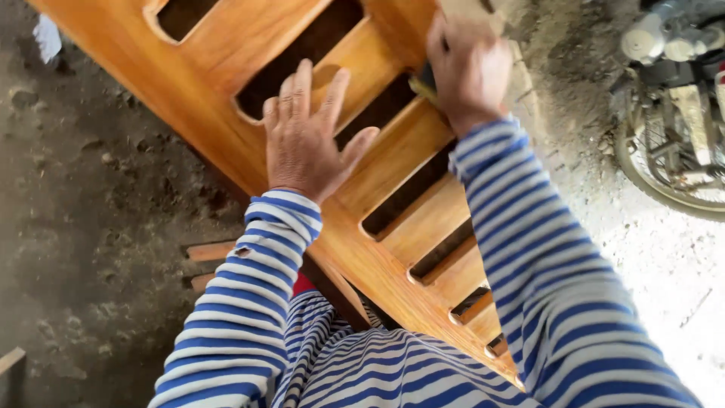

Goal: The person sands a wooden chair backrest with a sanding block. They hold the block in their right hand and rub it along the edges and surfaces of the wood, while their left hand stabilizes the piece. The person moves the block back and forth across the slats and frame of the chair back.

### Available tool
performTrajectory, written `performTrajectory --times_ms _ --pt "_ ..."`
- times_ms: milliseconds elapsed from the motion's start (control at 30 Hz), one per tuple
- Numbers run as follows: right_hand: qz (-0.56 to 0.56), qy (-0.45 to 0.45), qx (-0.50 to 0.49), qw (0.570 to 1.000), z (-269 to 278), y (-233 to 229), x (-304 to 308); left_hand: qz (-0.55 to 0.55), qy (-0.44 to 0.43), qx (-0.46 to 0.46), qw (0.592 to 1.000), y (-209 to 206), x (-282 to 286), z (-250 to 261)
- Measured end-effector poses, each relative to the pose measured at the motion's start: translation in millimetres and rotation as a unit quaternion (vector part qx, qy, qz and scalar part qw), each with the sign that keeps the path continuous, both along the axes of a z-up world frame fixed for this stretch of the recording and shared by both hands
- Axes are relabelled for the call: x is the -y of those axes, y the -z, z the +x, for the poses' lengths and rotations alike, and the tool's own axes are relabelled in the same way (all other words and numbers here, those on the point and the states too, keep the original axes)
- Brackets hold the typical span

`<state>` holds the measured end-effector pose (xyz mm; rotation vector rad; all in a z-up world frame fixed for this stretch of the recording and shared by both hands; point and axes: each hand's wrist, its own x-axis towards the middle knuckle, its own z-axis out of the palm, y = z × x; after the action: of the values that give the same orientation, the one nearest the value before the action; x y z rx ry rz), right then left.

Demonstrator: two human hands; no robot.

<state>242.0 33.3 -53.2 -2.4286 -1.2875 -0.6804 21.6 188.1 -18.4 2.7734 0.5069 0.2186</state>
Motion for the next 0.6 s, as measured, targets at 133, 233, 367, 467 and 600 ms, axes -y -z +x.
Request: performTrajectory --times_ms 133,233,367,467,600 --pt "-0.049 0.111 -0.089 0.989 -37.8 15.1 149.8 0.003 0.014 0.006 1.000 -7.7 2.3 -0.9" --pt "-0.087 0.180 -0.173 0.964 -74.8 15.3 224.3 -0.032 0.015 -0.019 0.999 -12.6 1.1 0.4" --pt "-0.048 0.195 -0.150 0.968 -76.1 32.4 239.1 -0.055 0.028 -0.004 0.998 -17.8 -3.5 1.1" --pt "-0.085 0.153 -0.119 0.977 -44.7 24.0 182.0 -0.074 0.020 -0.010 0.997 -13.5 -5.6 1.2" --pt "-0.113 0.068 -0.165 0.977 -14.0 -10.6 43.1 -0.056 0.015 0.043 0.997 -7.4 -7.9 -1.4"
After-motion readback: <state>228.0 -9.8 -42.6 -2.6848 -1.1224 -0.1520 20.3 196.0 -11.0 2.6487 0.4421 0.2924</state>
